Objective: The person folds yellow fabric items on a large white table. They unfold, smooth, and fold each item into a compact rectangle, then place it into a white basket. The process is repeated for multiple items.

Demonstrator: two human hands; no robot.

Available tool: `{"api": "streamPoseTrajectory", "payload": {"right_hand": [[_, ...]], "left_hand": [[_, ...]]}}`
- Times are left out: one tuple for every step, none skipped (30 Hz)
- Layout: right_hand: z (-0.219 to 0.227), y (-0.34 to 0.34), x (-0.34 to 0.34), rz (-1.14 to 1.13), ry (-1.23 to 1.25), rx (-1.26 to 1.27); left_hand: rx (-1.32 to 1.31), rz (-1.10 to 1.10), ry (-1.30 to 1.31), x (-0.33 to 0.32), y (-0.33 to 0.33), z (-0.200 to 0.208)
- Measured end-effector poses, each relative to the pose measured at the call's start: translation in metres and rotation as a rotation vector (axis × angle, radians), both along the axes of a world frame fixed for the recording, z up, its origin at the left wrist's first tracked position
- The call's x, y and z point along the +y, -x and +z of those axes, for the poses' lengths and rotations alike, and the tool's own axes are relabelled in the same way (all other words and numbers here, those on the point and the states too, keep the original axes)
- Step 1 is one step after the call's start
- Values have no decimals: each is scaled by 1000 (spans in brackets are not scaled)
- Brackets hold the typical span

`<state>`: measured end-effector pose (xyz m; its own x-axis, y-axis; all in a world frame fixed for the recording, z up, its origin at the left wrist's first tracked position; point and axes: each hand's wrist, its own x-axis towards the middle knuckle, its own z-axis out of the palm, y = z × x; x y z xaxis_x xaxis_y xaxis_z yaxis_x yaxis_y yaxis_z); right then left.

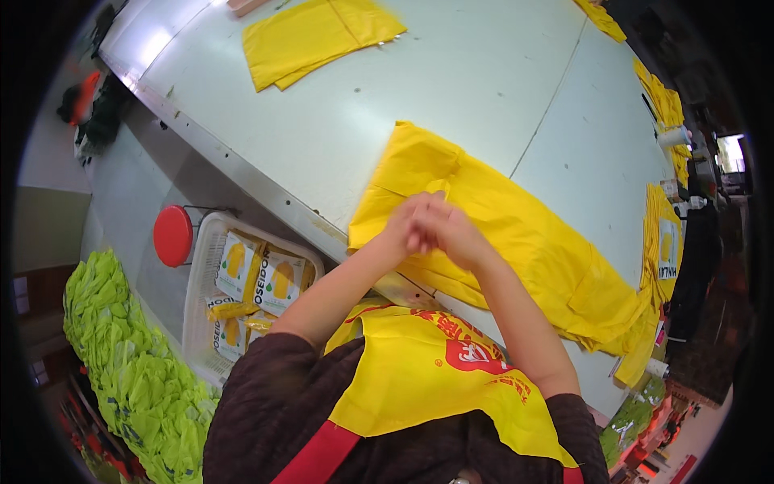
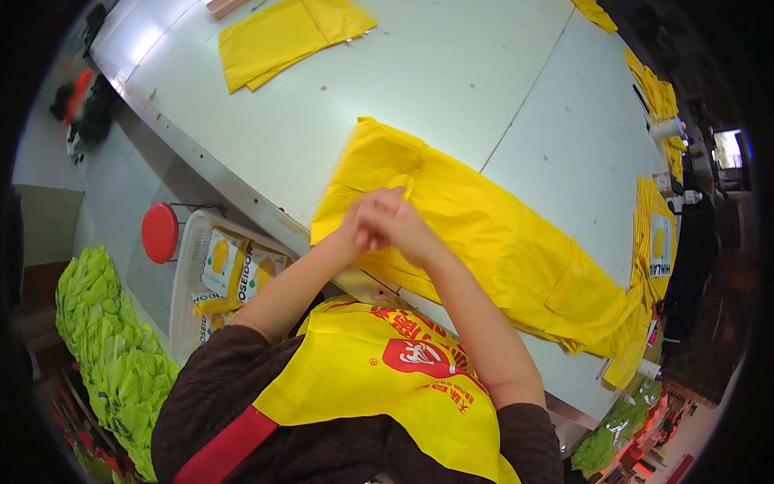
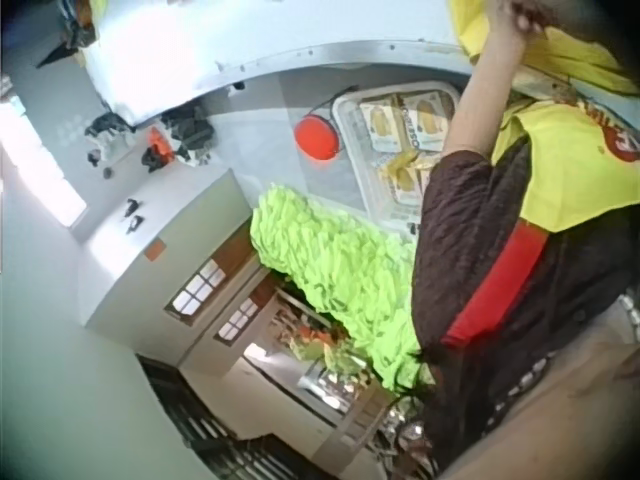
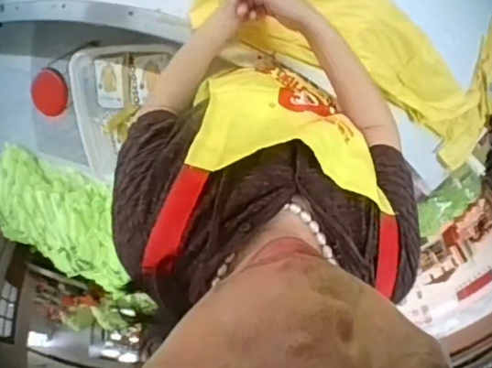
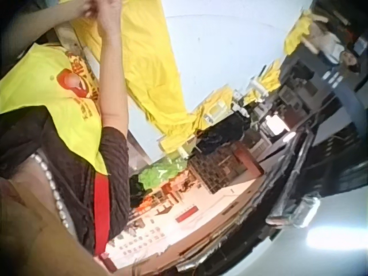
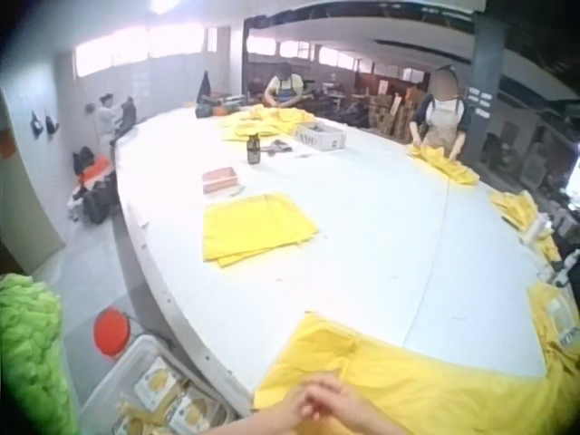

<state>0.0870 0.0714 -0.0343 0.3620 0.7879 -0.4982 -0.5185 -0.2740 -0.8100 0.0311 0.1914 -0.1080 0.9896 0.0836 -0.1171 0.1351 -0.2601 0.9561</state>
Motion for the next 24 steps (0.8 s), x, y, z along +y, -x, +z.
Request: {"api": "streamPoseTrajectory", "payload": {"right_hand": [[-5,-10,7,-206,-64,103],[-10,-17,10,-427,-131,208],[-28,-23,7,-441,-47,144],[-58,-29,1,-464,35,87],[-62,-31,2,-470,121,27],[-65,-33,3,-433,151,-32],[-61,-32,8,-398,190,-91],[-58,-30,12,-372,236,-147],[-57,-35,19,-183,380,-377],[-54,-42,26,4,540,-602],[-44,-35,32,-34,481,-630],[-34,-27,42,-109,464,-464],[0,-18,50,-99,481,-416],[12,-14,46,-85,371,-484],[-16,-21,48,-180,388,-643],[-17,-29,46,-110,479,-627],[-24,-35,41,-169,519,-502],[-29,-36,38,-311,450,-470],[-30,-35,39,-428,371,-443],[-31,-38,32,-544,291,-417],[-10,-36,32,-524,237,-359],[22,-30,33,-504,186,-299],[49,-27,32,-450,134,-258],[71,-27,28,-407,77,-221]], "left_hand": [[-54,8,-125,9,5,0],[-218,24,-790,13,5,1],[-239,191,-884,24,10,4],[-264,351,-975,36,15,9],[-145,369,-858,48,21,6],[-26,381,-739,58,26,-4],[94,387,-615,66,30,-13],[134,336,-482,74,33,-18],[170,278,-347,80,33,-20],[199,206,-208,79,25,-21],[156,204,-321,72,22,-7],[101,193,-433,58,23,18],[105,179,-537,41,24,42],[92,166,-643,23,28,60],[-43,113,-672,5,30,62],[-178,99,-709,-6,36,65],[-372,82,-754,-19,43,75],[-565,69,-795,-32,51,87],[-615,-5,-704,-41,61,100],[-661,-82,-611,-53,68,113],[-544,-238,-396,-67,76,120],[-418,-389,-179,-79,83,125],[-410,-470,-178,-92,84,119],[-406,-562,-183,-106,78,108]]}}
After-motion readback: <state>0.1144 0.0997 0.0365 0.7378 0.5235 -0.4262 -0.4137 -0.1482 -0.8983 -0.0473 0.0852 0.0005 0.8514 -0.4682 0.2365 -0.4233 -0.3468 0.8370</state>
